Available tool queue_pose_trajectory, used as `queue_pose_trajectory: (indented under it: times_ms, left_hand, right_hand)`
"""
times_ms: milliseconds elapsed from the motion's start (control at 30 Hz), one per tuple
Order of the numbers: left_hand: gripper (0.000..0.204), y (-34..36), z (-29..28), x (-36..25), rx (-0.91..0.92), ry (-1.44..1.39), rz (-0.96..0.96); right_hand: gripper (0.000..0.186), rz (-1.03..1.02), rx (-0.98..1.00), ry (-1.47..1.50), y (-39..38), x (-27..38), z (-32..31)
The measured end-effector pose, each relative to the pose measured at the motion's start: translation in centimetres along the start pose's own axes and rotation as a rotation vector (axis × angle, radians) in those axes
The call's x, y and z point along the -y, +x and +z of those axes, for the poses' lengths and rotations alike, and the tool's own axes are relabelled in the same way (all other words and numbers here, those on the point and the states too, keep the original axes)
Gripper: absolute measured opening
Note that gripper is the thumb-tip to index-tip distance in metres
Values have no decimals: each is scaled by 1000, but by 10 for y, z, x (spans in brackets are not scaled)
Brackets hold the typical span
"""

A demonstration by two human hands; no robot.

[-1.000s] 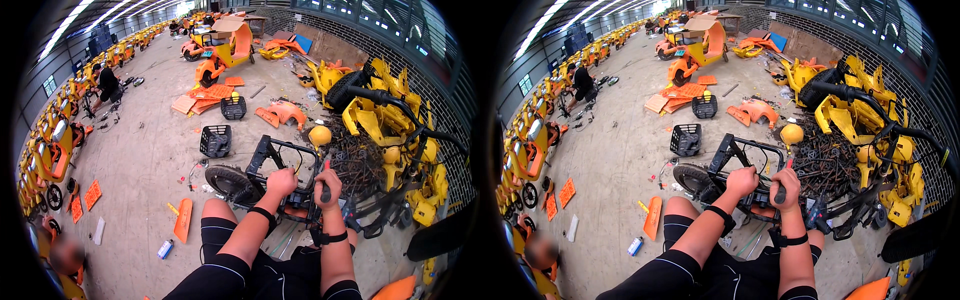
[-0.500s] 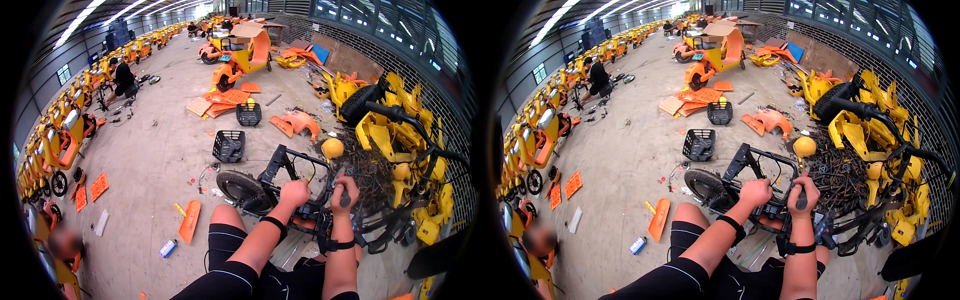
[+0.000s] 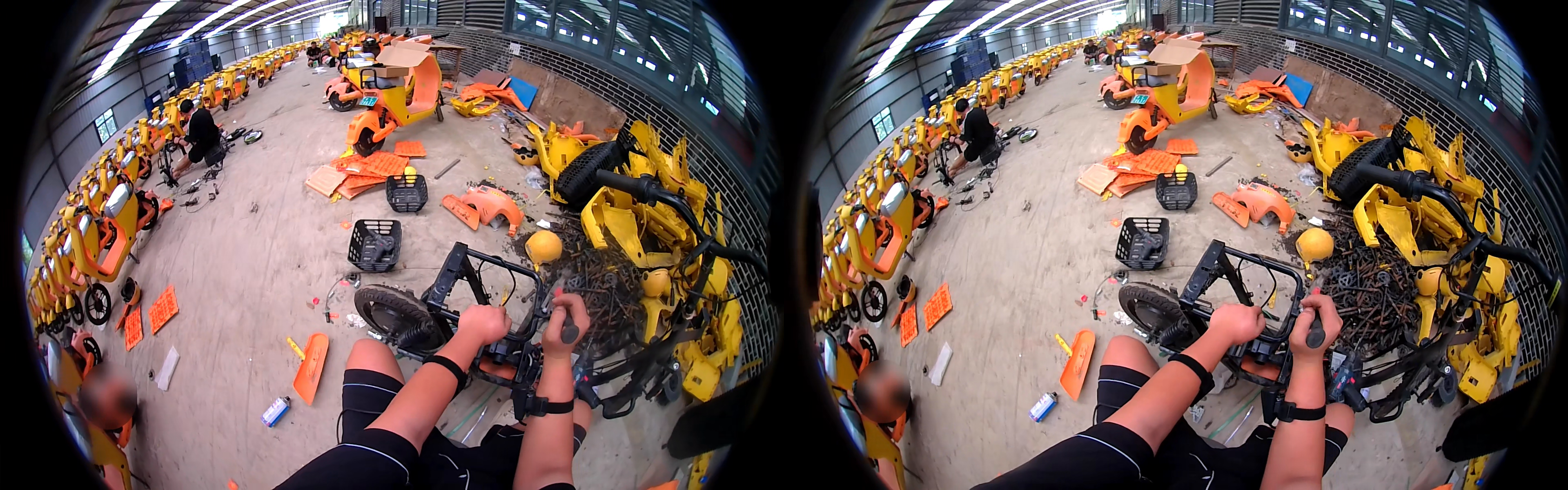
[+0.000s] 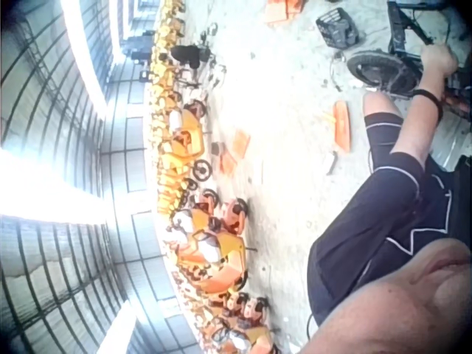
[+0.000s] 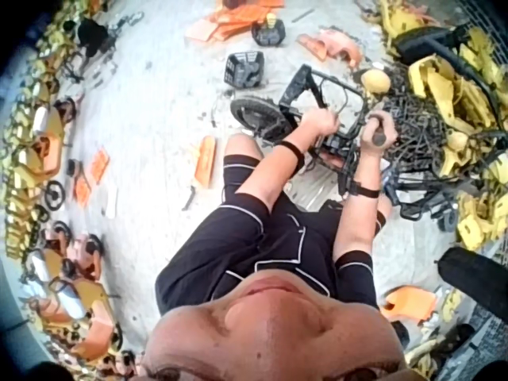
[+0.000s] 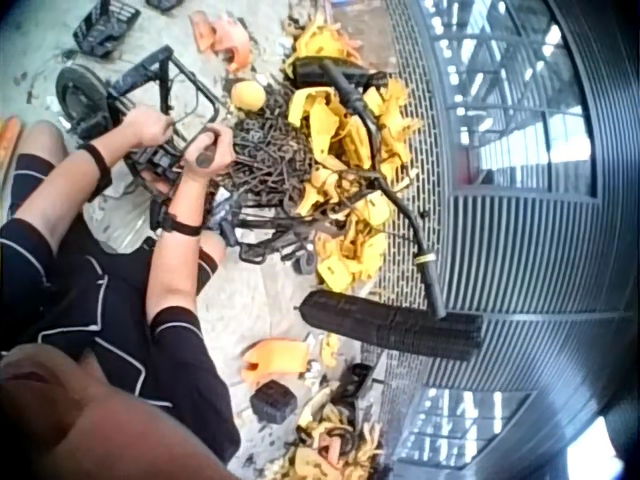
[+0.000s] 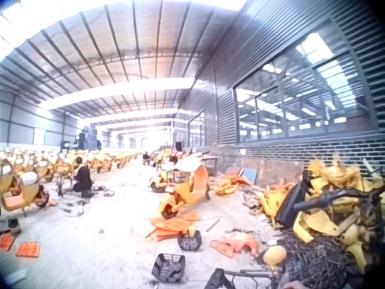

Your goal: The person uses a drill to fasten components onto a scooter frame and uses a tool to tighten or adjust parts on the wiring and frame while sitting on the floor.

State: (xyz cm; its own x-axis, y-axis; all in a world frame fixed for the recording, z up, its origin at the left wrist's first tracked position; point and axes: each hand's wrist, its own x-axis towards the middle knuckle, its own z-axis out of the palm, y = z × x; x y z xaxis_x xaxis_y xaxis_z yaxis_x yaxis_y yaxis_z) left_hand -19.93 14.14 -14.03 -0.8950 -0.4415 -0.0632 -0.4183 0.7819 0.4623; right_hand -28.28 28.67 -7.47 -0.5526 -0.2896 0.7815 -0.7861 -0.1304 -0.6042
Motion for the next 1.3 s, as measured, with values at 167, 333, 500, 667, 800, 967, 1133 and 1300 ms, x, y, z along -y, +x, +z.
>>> queue_pose_trajectory:
  times_ms: [167,333,500,667,800,967,1133,1300]
  left_hand:
    - [39,2,6,2,-23,-18,-25]
    - [37,-2,1,-2,-65,-41,-61]
    - [36,0,5,3,-86,-47,-40]
    - [36,0,7,4,-90,-27,0]
    - [34,-4,8,5,-117,-57,-30]
    - [33,-6,8,8,-126,-47,34]
    - [33,-7,12,19,-137,-46,93]
    - [26,-11,23,24,-316,-51,171]
  right_hand:
    - [13,17,-51,6,-1,4,3]
    - [12,41,-22,43,0,6,-5]
    - [11,62,-30,18,-4,7,-12]
    - [11,87,-48,63,-12,-11,-22]
    - [10,68,-11,24,-7,-7,-22]
    - [10,56,4,24,-9,-11,-21]
    - [9,89,-13,25,-10,-8,-18]
    - [9,161,-57,141,-10,-11,-16]
